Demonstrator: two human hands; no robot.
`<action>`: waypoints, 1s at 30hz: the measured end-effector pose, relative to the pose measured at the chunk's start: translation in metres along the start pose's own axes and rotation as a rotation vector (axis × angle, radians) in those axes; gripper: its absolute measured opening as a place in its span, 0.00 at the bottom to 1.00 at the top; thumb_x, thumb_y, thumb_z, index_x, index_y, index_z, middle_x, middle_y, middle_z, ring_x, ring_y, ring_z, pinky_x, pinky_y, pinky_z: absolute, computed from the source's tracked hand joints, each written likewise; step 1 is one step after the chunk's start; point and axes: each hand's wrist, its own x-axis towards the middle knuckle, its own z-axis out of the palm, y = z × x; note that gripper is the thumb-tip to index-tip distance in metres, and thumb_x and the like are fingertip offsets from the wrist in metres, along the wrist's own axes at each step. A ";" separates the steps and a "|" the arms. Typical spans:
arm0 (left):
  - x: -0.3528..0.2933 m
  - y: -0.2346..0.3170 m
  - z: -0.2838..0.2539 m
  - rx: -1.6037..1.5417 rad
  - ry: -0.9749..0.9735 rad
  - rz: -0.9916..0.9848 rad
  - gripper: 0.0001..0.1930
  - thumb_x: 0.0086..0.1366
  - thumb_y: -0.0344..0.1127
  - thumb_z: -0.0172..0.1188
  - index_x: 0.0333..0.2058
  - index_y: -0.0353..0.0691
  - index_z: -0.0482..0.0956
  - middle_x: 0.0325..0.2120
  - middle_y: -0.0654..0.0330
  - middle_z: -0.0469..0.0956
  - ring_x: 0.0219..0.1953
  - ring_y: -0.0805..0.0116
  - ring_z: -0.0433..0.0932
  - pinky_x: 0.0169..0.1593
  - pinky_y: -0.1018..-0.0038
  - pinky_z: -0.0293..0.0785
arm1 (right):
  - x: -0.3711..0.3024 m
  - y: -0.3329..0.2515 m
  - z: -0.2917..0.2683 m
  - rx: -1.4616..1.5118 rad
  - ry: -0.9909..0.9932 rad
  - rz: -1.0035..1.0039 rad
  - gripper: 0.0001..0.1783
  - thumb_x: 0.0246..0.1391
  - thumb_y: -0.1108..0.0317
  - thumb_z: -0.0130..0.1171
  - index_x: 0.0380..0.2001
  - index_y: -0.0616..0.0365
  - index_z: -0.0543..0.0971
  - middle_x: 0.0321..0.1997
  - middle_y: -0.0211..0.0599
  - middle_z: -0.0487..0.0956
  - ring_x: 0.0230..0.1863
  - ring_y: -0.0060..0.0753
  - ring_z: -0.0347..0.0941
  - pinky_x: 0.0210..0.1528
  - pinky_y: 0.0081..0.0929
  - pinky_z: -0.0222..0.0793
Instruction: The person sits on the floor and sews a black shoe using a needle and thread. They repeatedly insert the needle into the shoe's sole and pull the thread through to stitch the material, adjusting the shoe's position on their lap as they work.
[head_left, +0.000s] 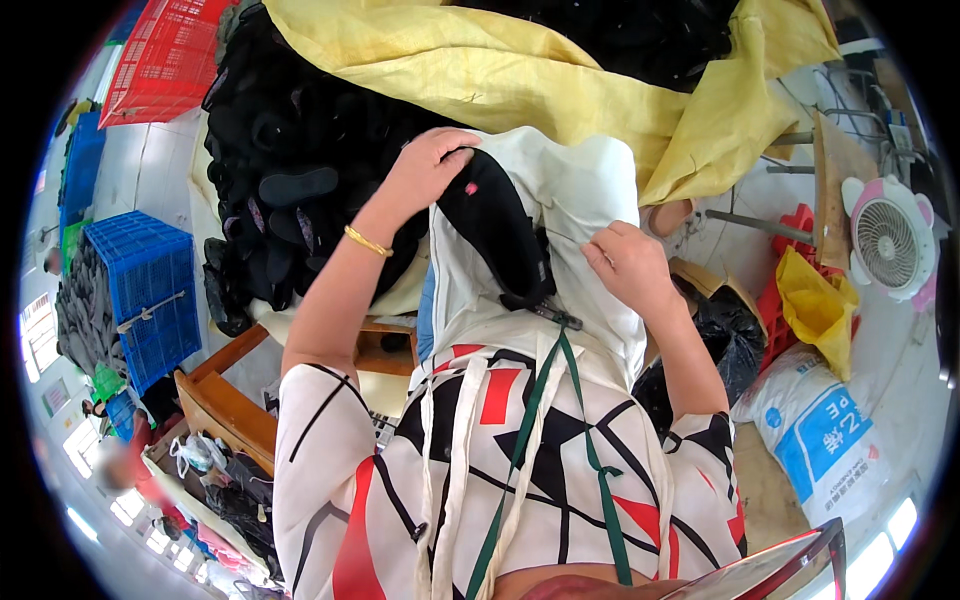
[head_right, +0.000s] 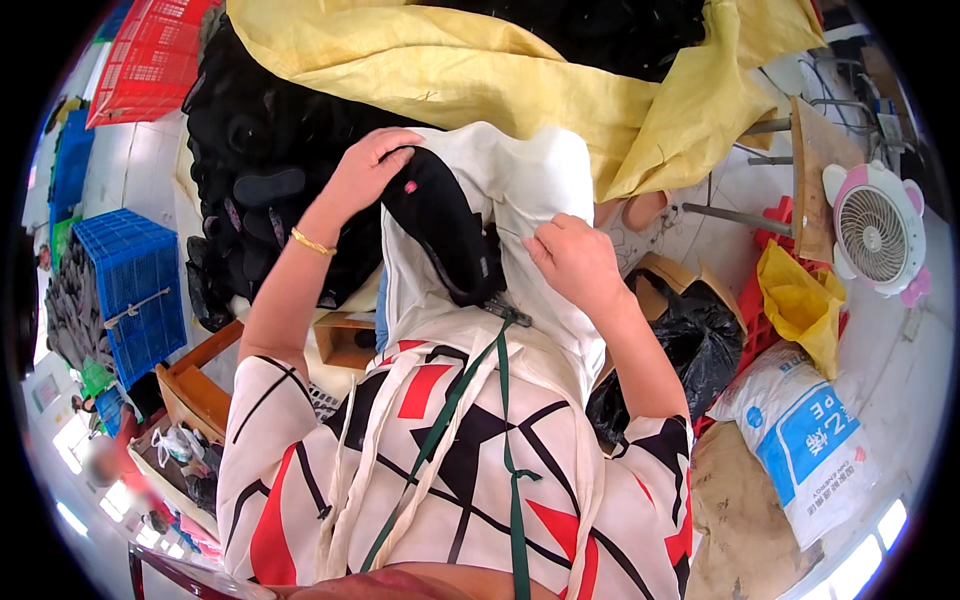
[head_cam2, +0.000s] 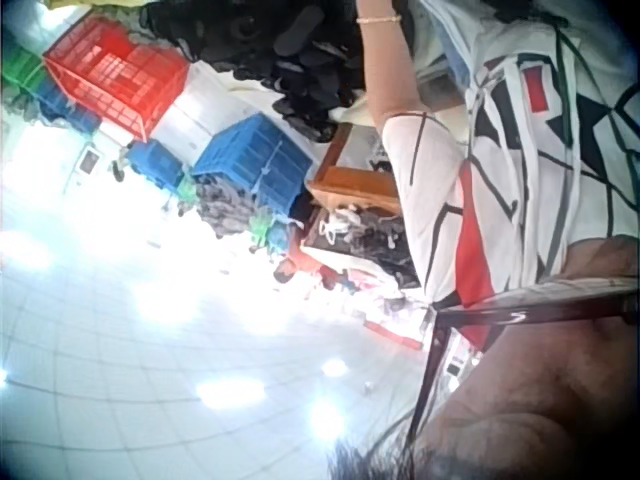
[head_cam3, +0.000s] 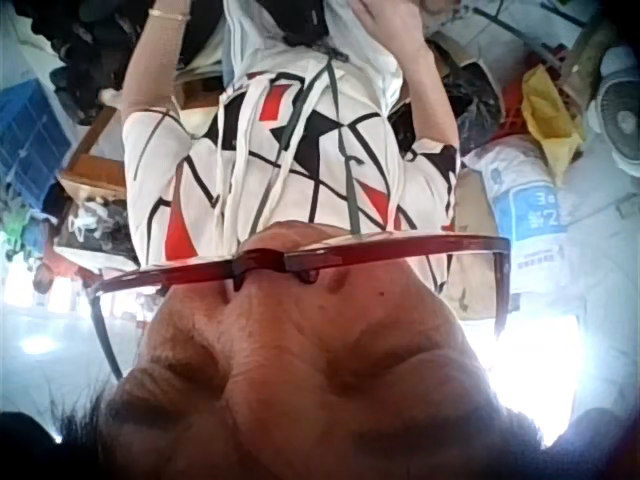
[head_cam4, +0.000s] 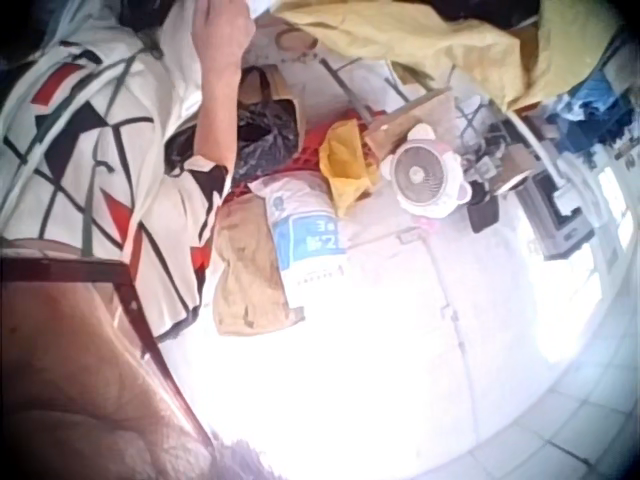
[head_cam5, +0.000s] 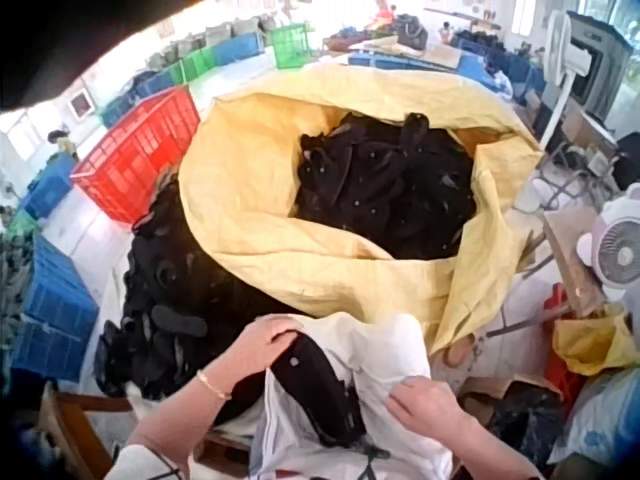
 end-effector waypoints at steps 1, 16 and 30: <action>-0.004 -0.001 0.005 0.256 0.199 0.118 0.11 0.67 0.35 0.59 0.44 0.38 0.83 0.39 0.53 0.82 0.42 0.55 0.80 0.48 0.69 0.75 | 0.003 0.001 0.000 -0.014 -0.009 0.024 0.10 0.56 0.65 0.62 0.24 0.55 0.77 0.25 0.38 0.74 0.30 0.47 0.75 0.30 0.41 0.72; -0.074 0.061 0.040 0.263 0.310 -0.232 0.13 0.56 0.37 0.70 0.34 0.39 0.77 0.30 0.56 0.76 0.34 0.56 0.76 0.36 0.64 0.73 | 0.116 -0.042 0.052 0.398 -0.084 -0.157 0.20 0.51 0.70 0.66 0.48 0.56 0.77 0.41 0.45 0.75 0.46 0.51 0.72 0.47 0.40 0.71; -0.079 0.036 0.055 0.271 0.443 0.043 0.13 0.52 0.28 0.71 0.35 0.40 0.75 0.30 0.57 0.77 0.33 0.53 0.75 0.35 0.64 0.73 | 0.107 -0.032 0.071 0.414 -0.160 -0.143 0.11 0.50 0.73 0.67 0.39 0.56 0.81 0.33 0.41 0.73 0.37 0.46 0.71 0.38 0.36 0.68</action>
